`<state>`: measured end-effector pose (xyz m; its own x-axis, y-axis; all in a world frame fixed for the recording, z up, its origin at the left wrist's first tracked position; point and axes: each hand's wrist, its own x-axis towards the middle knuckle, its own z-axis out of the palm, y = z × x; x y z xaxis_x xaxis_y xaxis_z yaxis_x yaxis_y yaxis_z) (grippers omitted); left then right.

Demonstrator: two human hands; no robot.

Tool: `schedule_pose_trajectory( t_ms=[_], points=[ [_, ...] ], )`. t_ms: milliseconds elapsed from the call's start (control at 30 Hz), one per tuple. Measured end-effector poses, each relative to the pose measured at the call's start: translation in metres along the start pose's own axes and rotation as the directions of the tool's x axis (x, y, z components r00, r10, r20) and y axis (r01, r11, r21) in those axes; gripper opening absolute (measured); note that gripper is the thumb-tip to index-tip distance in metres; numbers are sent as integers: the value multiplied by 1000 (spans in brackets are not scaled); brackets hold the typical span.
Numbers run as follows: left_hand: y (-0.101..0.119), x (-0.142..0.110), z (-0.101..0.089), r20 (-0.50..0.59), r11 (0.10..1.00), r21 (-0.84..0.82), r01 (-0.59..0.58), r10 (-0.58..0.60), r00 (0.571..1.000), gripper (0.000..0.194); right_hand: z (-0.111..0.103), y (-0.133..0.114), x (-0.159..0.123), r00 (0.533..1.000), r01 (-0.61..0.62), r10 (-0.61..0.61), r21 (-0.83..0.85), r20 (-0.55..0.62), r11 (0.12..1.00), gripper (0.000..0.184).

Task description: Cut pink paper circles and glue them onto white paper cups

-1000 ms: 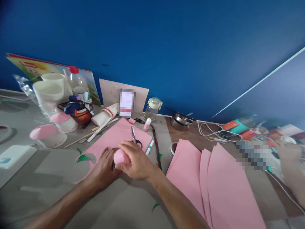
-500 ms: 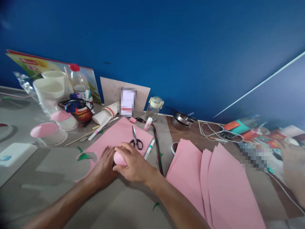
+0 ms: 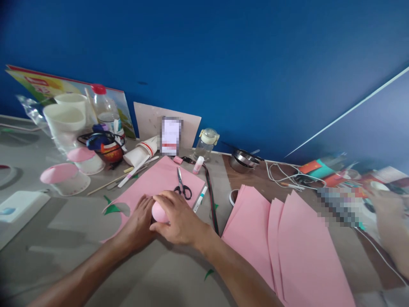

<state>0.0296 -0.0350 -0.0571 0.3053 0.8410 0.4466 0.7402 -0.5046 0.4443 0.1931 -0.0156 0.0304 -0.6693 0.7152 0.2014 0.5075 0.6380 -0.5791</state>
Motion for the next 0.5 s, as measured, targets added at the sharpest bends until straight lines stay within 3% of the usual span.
schedule_pose_trajectory(
  t_ms=[100, 233, 500],
  points=[
    [0, 0, -1, 14, 1000, -23, -3, 3, 1000, 61, -7, 0, -2, 993, 77, -80, -40, -87, 996, 72],
    [2, 2, -3, 17, 999, -32, 28, -28, 999, 56, -14, 1, -6, 971, 137, -144, -50, -191, 989, 68],
    [5, 5, -3, -9, 999, -22, 38, -38, 999, 53, 3, 9, -4, 961, 106, -103, -4, -257, 994, 49]
  ],
)
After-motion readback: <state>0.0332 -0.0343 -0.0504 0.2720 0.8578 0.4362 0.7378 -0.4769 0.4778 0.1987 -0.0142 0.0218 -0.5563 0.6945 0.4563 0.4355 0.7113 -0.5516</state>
